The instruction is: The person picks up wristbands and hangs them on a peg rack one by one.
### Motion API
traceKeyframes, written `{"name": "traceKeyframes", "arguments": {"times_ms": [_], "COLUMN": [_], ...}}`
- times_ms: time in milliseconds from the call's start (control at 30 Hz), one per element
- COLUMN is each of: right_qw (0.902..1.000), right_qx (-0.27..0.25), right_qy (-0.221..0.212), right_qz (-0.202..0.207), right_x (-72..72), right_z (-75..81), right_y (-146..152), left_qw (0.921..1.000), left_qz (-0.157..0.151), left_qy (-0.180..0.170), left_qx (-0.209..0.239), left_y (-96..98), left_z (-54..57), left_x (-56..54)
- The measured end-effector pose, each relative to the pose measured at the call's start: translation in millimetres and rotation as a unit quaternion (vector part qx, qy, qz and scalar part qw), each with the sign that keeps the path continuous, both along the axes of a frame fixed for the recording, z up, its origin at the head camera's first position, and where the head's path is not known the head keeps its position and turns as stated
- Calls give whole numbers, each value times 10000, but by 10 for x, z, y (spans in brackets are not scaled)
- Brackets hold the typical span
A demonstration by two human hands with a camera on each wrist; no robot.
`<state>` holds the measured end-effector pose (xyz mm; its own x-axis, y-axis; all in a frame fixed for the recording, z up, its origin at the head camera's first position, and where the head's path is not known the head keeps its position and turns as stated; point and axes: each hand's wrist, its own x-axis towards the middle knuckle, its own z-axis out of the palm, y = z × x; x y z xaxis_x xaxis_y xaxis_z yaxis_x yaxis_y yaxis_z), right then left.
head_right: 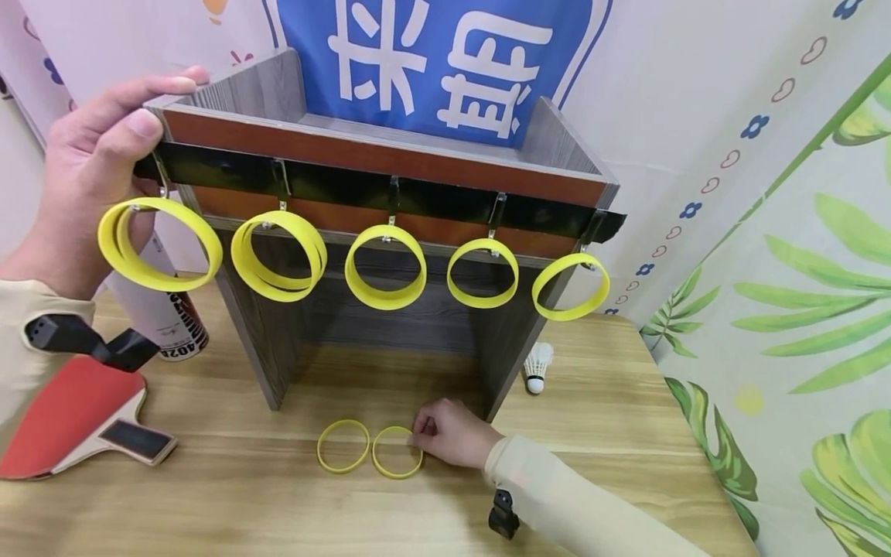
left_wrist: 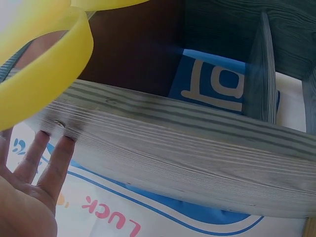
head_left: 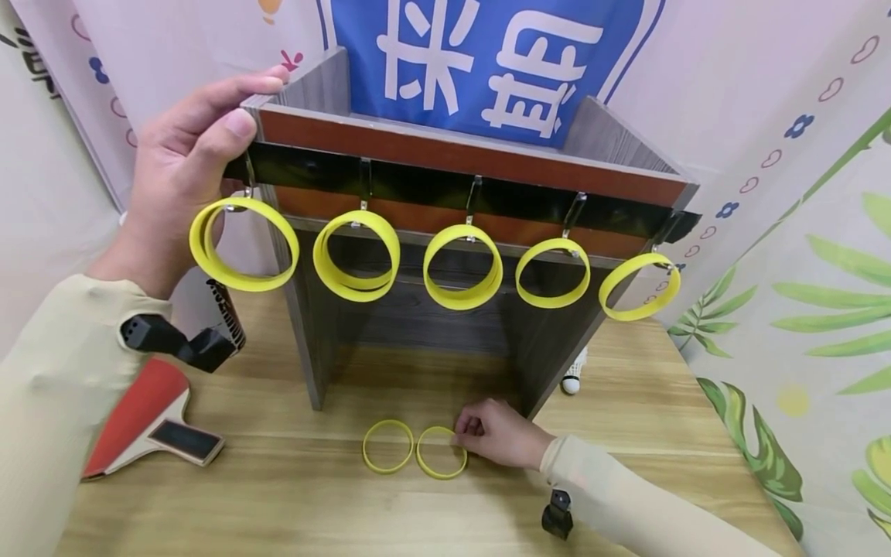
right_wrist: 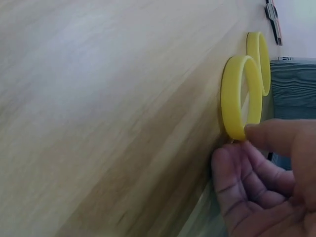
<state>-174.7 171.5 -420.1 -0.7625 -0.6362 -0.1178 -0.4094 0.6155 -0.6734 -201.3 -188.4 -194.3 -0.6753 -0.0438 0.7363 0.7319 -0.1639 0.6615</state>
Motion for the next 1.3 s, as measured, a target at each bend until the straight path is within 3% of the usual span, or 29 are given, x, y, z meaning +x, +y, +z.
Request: {"name": "traceKeyframes", "arguments": {"times_ms": [167,467,633,900,1300], "right_qw": [10000,9999,9966,9804,9559], "right_qx": [64,-6,-355,-834,-1253], "right_qy": [-4,-73,-657,-1658,-2547], "right_qz": [-28,-136,-355,-661,-750], "right_x": [5,36,43,33,56], "right_z": [15,72,90,42,52], "right_y": [-11,-28,-31,-17,4], "left_qw": [9999,10000,9999,9998,9998], "left_qz": [-117,-63,-144,-117,-154], "left_qy": [60,42,70,124,52], "left_qx": [34,29,46,84,60], "left_y": [3,7,9,14,-7], "left_z": [1,14,14,2,-11], "left_x": [-4,8,8,-15,-30]}}
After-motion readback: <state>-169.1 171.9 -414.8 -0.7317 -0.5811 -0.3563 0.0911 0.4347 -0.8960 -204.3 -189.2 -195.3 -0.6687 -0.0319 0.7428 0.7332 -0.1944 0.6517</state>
